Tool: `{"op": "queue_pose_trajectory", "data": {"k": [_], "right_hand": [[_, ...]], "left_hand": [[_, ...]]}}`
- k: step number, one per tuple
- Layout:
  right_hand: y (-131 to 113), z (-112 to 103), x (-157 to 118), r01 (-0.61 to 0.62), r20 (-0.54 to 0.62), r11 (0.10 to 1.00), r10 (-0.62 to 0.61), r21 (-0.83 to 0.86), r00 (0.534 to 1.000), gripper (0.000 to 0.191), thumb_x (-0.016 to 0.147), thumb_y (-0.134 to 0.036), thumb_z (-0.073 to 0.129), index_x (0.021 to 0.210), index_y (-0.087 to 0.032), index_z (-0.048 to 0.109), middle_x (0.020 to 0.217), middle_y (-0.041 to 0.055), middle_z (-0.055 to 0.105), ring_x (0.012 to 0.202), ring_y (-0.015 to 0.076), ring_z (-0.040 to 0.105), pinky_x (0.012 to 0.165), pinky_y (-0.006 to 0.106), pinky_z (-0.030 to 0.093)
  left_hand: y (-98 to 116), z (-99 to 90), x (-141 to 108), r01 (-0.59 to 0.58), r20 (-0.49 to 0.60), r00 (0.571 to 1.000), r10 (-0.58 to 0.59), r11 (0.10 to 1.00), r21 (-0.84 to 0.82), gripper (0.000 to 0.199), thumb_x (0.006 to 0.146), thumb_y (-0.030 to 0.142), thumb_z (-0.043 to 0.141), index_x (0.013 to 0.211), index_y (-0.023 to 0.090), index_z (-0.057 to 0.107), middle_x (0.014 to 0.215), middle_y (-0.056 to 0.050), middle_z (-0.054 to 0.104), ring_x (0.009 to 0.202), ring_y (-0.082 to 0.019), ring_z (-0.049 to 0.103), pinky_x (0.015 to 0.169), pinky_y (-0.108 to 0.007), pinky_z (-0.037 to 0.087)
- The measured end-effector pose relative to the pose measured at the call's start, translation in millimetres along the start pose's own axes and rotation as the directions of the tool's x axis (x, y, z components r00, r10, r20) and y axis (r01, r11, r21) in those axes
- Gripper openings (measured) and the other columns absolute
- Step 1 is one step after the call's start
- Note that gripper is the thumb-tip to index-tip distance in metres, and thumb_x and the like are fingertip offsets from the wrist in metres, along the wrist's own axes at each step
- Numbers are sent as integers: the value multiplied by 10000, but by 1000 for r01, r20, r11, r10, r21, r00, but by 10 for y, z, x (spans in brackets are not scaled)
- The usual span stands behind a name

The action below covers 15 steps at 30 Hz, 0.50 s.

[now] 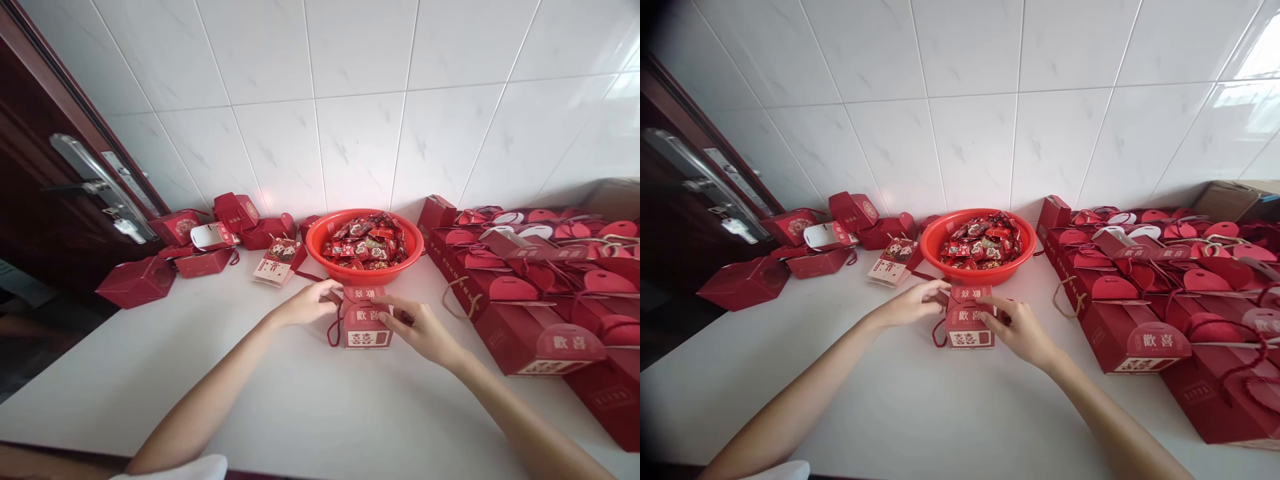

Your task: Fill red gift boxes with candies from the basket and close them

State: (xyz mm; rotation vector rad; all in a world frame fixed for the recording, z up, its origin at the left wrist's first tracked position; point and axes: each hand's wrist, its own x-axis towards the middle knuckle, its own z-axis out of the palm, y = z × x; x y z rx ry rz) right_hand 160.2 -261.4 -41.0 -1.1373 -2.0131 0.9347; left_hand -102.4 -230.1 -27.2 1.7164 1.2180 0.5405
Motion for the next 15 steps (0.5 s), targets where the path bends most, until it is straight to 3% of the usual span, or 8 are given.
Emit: {"op": "queue_pose_trajectory", "data": {"k": [4, 7, 9, 12, 15], "right_hand": [[7, -7, -6, -1, 6, 1000, 1, -9, 1000, 458, 923, -456, 503, 1196, -159, 720, 587, -39, 410, 546, 113, 333, 536, 251, 317], [20, -10, -11, -8, -3, 1000, 8, -16, 1000, 457, 923, -458, 503, 1211, -172, 714, 591, -40, 417, 543, 115, 340, 533, 252, 317], [20, -12, -12, -13, -4, 1000, 13, -20, 1000, 454, 924, -456, 504, 1214, -177, 714, 588, -41, 422, 539, 116, 347, 528, 252, 318], [-3, -23, -8, -12, -6, 1000, 12, -29, 1000, 432, 919, -444, 514, 1199, -184, 717, 580, -45, 433, 532, 115, 362, 529, 253, 327], [-56, -61, 17, -18, -34, 999, 16, -46, 999, 399, 884, -402, 576, 1202, -199, 707, 583, -52, 475, 533, 114, 396, 547, 254, 351]], "left_hand": [[29, 52, 16, 21, -50, 999, -20, 999, 27, 500, 702, 223, 604, 1196, 151, 603, 804, -26, 711, 783, -216, 672, 756, -334, 490], [151, -93, -24, 62, -49, 996, -73, 979, -196, 433, 702, 226, 616, 1128, 148, 609, 653, 27, 633, 672, -175, 642, 714, -310, 475], [270, -235, -92, 26, -23, 999, -38, 925, -380, 365, 716, 241, 630, 1070, 152, 633, 605, 51, 578, 597, -141, 602, 677, -296, 471], [468, -353, -206, -72, -16, 997, 75, 848, -525, 270, 756, 252, 665, 1006, 150, 667, 634, 34, 595, 633, -139, 625, 721, -310, 505], [635, -273, -256, -117, 38, 987, 157, 858, -499, 272, 794, 239, 687, 1049, 143, 681, 875, -62, 719, 810, -188, 687, 791, -350, 542]]}}
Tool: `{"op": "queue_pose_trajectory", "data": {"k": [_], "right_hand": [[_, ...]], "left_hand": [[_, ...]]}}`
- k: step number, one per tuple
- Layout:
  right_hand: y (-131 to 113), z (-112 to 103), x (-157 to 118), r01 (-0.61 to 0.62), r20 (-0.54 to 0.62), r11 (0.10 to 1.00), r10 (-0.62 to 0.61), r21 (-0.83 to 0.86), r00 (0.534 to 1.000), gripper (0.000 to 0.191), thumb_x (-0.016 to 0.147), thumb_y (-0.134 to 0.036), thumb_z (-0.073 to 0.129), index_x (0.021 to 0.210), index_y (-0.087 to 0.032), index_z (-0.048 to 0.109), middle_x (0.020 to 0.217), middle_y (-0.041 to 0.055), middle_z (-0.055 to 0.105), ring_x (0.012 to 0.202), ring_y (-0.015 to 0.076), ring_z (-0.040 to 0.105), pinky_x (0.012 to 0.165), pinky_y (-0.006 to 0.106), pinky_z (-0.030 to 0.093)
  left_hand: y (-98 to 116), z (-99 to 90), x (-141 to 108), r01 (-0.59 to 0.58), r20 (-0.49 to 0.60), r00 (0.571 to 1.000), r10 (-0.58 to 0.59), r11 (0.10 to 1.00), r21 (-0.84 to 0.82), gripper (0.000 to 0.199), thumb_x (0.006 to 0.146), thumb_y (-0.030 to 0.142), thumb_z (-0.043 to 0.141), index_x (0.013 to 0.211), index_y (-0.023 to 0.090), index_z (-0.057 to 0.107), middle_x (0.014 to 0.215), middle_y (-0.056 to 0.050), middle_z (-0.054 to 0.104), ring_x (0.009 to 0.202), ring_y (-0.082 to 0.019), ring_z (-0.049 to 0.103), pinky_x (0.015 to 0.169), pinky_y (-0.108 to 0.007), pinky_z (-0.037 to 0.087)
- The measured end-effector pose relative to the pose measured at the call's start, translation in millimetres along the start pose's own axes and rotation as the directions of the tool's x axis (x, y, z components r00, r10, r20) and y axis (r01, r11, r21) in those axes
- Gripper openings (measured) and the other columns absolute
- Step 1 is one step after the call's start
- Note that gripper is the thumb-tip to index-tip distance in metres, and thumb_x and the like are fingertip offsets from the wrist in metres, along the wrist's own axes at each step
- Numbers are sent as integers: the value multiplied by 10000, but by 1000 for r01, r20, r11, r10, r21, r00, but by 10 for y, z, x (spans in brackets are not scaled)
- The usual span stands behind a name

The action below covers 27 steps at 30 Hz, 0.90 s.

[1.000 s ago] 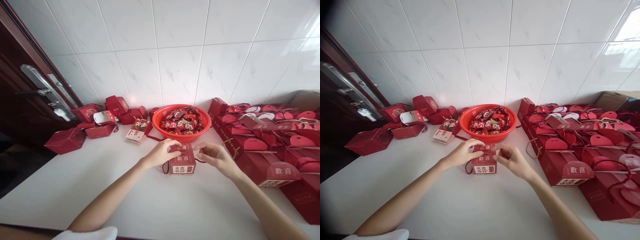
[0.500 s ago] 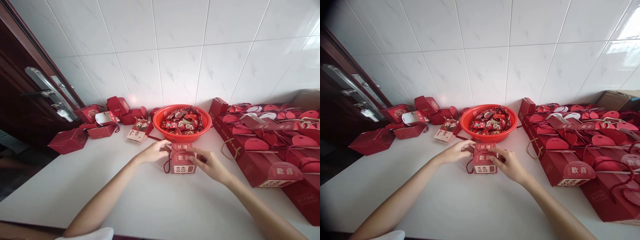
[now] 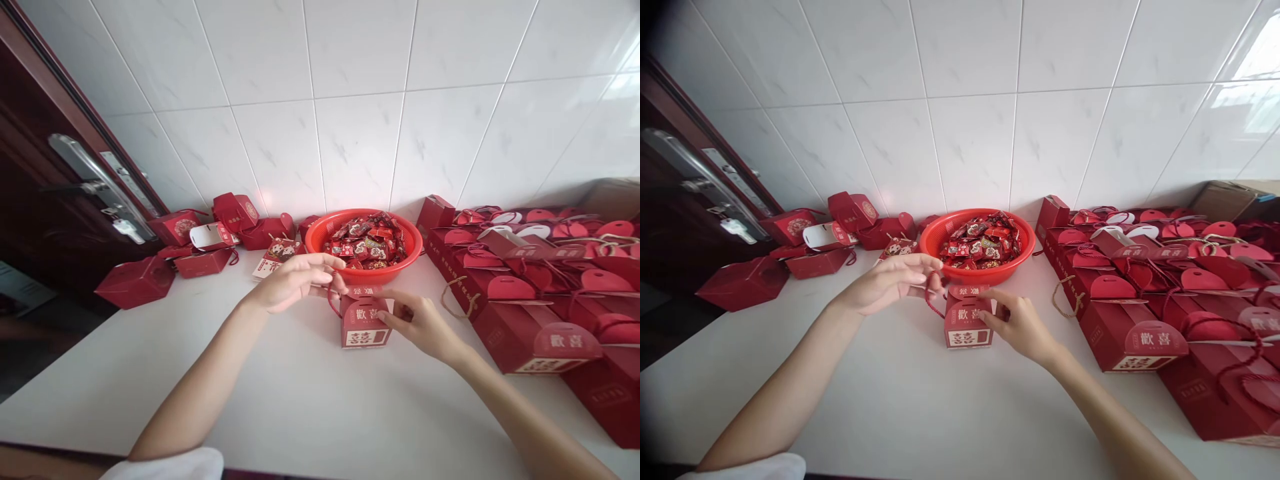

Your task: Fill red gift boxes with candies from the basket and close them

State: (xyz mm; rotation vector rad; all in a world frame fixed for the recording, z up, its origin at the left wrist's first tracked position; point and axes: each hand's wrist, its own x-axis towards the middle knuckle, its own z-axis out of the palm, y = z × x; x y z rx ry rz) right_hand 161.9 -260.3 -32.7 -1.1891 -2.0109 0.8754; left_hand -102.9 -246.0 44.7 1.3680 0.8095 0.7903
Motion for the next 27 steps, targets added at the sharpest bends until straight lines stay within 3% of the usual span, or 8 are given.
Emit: {"op": "queue_pose_trajectory", "data": {"k": [4, 8, 11, 16, 21, 27], "right_hand": [[-131, -113, 93, -16, -46, 1000, 15, -24, 999, 326, 804, -286, 645, 1105, -190, 726, 598, -46, 549, 566, 122, 470, 599, 267, 408], [-334, -291, 220, 51, -130, 999, -53, -14, 990, 259, 794, -241, 629, 1021, -205, 749, 704, -5, 647, 648, 150, 563, 650, 294, 466], [-482, -420, 287, 105, -163, 985, -82, 135, 983, 220, 787, -274, 671, 978, -190, 743, 849, 42, 721, 714, 181, 638, 675, 323, 511], [-617, -505, 308, 109, -117, 930, -72, 350, 991, 231, 812, -340, 708, 987, -190, 723, 907, 72, 742, 806, 225, 688, 713, 352, 534], [-630, -469, 301, 65, -153, 951, -19, 301, 988, 287, 778, -317, 723, 1026, -184, 664, 744, 30, 690, 691, 186, 649, 619, 300, 486], [-534, -335, 335, -1, -222, 978, 49, 211, 974, 364, 720, -204, 659, 1064, -228, 546, 697, -12, 697, 627, 183, 652, 592, 297, 473]], "left_hand": [[-26, 239, 82, -20, 15, 1000, 17, 986, 164, 311, 802, 219, 722, 1106, 163, 685, 1160, -114, 698, 1053, -249, 676, 805, -345, 563], [-39, 332, 174, -35, 1, 999, 37, 947, 318, 352, 838, 262, 717, 1181, 197, 672, 1269, -91, 663, 1065, -245, 686, 893, -378, 558], [13, 364, 213, -47, -40, 997, 65, 934, 353, 405, 829, 239, 715, 1227, 208, 654, 1296, -86, 654, 1086, -254, 675, 917, -402, 564], [94, 464, 266, -93, -9, 995, 99, 962, 256, 516, 809, 117, 595, 1316, 209, 618, 1283, -96, 651, 1196, -273, 624, 968, -418, 553], [120, 615, 331, -42, 53, 998, 37, 995, 87, 671, 768, 69, 511, 1422, 217, 530, 1323, -101, 638, 1223, -269, 611, 985, -424, 550], [42, 710, 463, -24, 18, 1000, 22, 994, 103, 798, 735, 70, 533, 1514, 201, 419, 1406, -132, 594, 1269, -295, 577, 1027, -455, 514]]}}
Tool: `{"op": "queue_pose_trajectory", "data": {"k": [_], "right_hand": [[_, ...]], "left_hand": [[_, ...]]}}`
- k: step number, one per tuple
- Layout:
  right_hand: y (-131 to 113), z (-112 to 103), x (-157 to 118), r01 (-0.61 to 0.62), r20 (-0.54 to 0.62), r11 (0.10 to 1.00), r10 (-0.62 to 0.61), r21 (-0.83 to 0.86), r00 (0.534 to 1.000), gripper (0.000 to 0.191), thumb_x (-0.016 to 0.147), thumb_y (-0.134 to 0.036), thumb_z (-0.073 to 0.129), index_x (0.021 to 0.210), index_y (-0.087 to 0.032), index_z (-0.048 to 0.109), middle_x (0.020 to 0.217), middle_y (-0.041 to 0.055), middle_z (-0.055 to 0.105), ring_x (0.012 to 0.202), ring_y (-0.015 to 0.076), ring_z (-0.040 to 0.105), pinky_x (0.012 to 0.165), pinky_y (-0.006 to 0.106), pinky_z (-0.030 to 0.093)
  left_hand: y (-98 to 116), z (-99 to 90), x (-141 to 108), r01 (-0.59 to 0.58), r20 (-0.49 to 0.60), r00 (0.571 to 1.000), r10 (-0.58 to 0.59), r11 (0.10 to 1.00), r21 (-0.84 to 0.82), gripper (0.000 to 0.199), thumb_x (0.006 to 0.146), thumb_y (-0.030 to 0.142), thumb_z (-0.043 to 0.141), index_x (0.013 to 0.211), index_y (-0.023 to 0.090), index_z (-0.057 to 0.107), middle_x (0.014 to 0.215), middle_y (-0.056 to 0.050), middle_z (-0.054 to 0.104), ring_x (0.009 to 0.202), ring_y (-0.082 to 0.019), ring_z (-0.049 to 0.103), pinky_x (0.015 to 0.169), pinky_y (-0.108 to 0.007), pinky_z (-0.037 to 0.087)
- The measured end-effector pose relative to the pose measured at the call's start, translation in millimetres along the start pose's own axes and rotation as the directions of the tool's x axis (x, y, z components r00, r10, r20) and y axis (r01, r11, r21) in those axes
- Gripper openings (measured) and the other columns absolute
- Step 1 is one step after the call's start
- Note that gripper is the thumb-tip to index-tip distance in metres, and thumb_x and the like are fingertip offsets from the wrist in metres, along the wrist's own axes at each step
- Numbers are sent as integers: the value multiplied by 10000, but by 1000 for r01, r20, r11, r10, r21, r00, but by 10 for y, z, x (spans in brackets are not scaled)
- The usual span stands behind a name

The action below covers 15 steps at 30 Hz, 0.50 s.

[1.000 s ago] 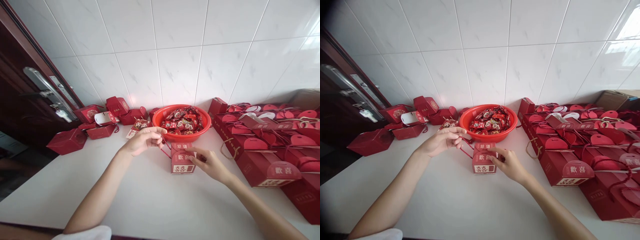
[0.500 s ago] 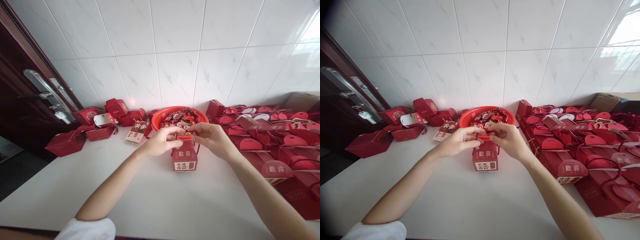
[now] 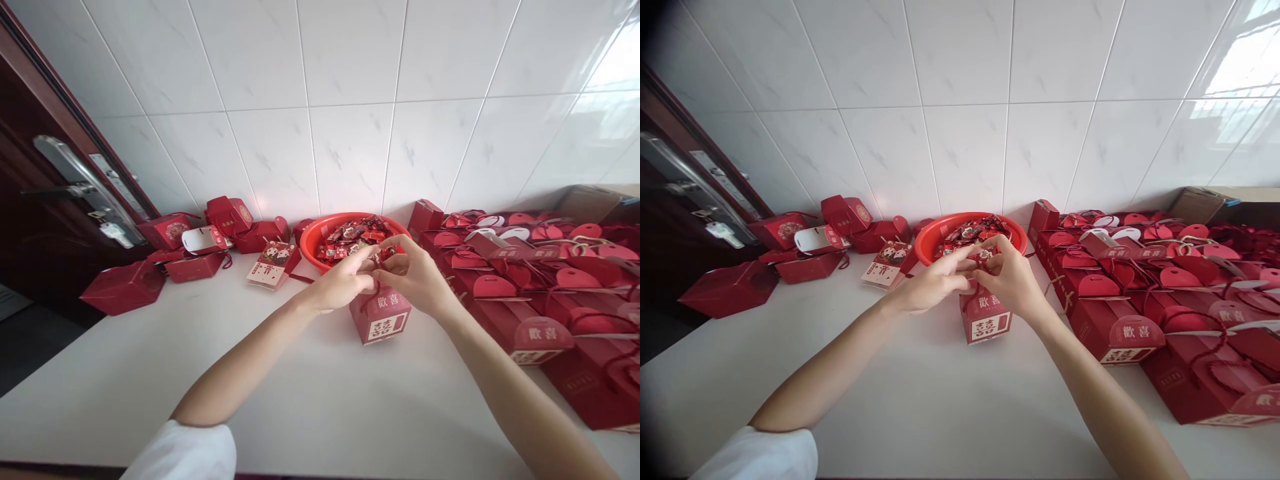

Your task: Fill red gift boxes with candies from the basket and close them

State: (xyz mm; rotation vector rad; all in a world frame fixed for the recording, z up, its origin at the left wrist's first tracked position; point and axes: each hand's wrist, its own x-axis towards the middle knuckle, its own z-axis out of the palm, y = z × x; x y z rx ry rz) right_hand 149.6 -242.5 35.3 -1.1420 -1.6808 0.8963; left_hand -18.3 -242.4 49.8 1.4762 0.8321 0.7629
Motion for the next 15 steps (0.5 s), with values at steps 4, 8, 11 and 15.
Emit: {"op": "queue_pose_trajectory", "data": {"k": [4, 8, 11, 15], "right_hand": [[88, 95, -13, -3, -59, 1000, 3, 6, 998, 369, 694, -160, 595, 1051, -229, 531, 716, -16, 706, 651, 178, 668, 622, 296, 487], [123, 124, -17, -16, -95, 993, 27, 120, 995, 358, 668, -198, 604, 1023, -205, 563, 657, -33, 646, 622, 155, 615, 587, 270, 455], [115, 114, -17, -68, -64, 970, 85, 234, 994, 339, 643, -227, 639, 976, -189, 589, 629, -44, 604, 601, 139, 581, 568, 257, 437], [93, 91, -31, -152, 7, 927, 159, 343, 987, 343, 624, -219, 684, 956, -187, 606, 654, -39, 617, 621, 140, 611, 590, 259, 454]], "left_hand": [[-135, 0, 14, -64, 8, 998, 64, 990, 127, 803, 732, 69, 532, 1517, 191, 413, 1484, -129, 529, 1365, -300, 502, 1092, -441, 466], [-302, 6, -27, -186, -59, 966, 250, 841, 508, 724, 820, 175, 612, 1513, 202, 406, 1423, -125, 565, 1324, -320, 519, 1081, -466, 461], [-436, 11, -8, -100, -159, 929, 334, 640, 762, 570, 850, 320, 681, 1382, 177, 538, 1188, -141, 621, 1184, -351, 558, 995, -519, 489], [-595, 17, 67, -52, -147, 933, 330, 525, 850, 149, 851, 300, 668, 941, 183, 683, 1094, -113, 542, 1084, -311, 544, 934, -480, 518]]}}
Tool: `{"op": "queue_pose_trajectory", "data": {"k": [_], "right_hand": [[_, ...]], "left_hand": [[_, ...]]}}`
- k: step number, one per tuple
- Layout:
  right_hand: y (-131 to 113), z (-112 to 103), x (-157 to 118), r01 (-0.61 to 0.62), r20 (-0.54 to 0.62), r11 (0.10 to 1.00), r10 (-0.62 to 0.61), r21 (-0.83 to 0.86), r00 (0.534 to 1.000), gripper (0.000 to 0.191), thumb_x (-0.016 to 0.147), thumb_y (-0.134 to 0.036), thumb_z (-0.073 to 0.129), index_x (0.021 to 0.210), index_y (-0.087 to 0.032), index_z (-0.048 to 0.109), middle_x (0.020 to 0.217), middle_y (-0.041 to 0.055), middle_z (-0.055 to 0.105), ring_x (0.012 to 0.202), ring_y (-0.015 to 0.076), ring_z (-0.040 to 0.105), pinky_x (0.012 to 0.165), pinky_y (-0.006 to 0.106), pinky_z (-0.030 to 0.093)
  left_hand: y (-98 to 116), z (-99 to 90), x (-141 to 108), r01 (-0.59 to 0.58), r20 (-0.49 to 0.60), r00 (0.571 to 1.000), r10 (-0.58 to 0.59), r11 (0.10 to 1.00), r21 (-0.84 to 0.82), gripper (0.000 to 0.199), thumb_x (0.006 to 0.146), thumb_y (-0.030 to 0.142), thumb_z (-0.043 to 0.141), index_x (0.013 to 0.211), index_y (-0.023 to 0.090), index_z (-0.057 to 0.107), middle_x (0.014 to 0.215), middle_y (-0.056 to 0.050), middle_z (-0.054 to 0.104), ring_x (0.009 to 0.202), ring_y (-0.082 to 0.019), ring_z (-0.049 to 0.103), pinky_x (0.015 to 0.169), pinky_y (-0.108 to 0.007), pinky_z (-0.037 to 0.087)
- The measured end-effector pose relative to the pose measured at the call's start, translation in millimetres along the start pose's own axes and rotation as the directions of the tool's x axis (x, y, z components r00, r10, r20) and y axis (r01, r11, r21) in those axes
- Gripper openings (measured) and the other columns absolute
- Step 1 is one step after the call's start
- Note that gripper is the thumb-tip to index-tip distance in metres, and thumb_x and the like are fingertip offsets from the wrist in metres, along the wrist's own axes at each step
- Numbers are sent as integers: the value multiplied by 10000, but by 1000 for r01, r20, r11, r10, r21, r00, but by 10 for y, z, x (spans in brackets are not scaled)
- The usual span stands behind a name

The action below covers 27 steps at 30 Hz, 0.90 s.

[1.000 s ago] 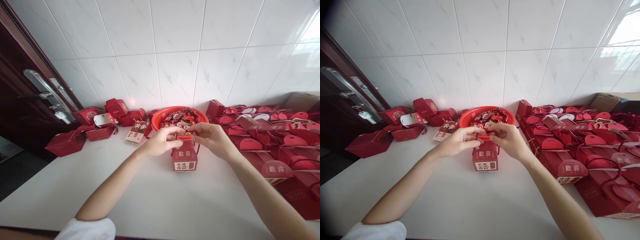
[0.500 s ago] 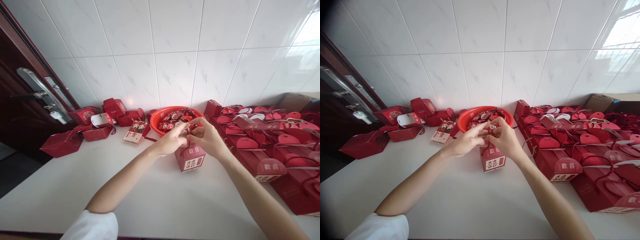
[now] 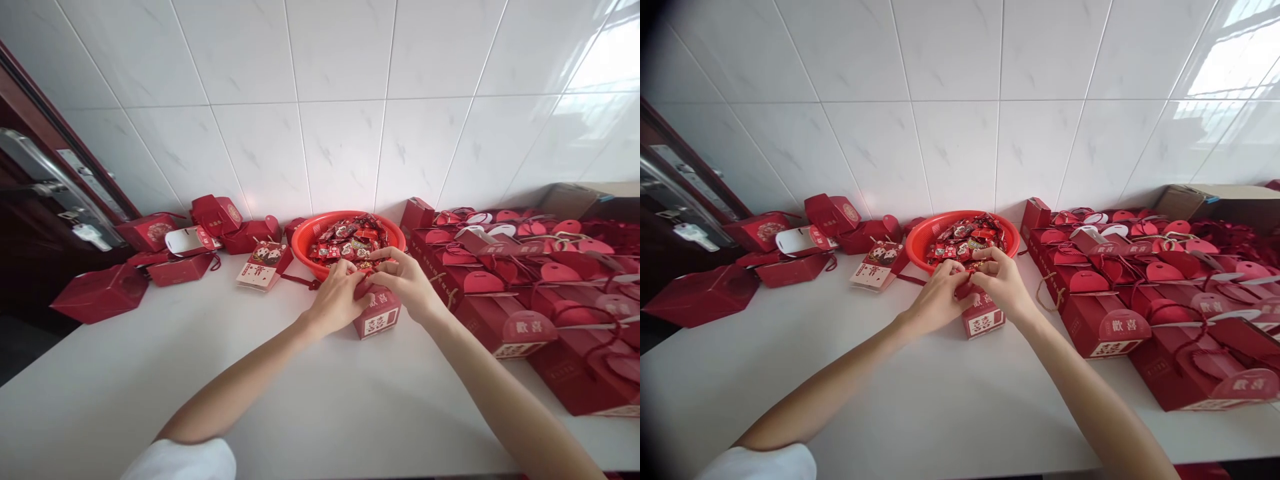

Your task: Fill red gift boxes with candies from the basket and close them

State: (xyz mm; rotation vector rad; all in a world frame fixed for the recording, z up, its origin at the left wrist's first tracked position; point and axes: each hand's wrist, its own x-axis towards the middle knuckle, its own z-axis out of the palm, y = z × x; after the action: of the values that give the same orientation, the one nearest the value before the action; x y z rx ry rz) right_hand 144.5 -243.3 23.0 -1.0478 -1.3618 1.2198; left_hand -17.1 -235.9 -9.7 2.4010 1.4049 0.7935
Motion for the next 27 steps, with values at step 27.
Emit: {"op": "queue_pose_trajectory", "data": {"k": [27], "right_hand": [[-1093, -1114, -431, 406, -373, 900, -435, -157, 819, 230, 690, -66, 717, 868, -192, 645, 778, -3, 667, 665, 94, 605, 618, 278, 461]], "left_hand": [[-381, 632, -638, -106, 65, 988, 142, 916, -387, 406, 926, 399, 544, 1304, 255, 576, 1447, -127, 510, 1361, -312, 480, 1141, -512, 407]]}}
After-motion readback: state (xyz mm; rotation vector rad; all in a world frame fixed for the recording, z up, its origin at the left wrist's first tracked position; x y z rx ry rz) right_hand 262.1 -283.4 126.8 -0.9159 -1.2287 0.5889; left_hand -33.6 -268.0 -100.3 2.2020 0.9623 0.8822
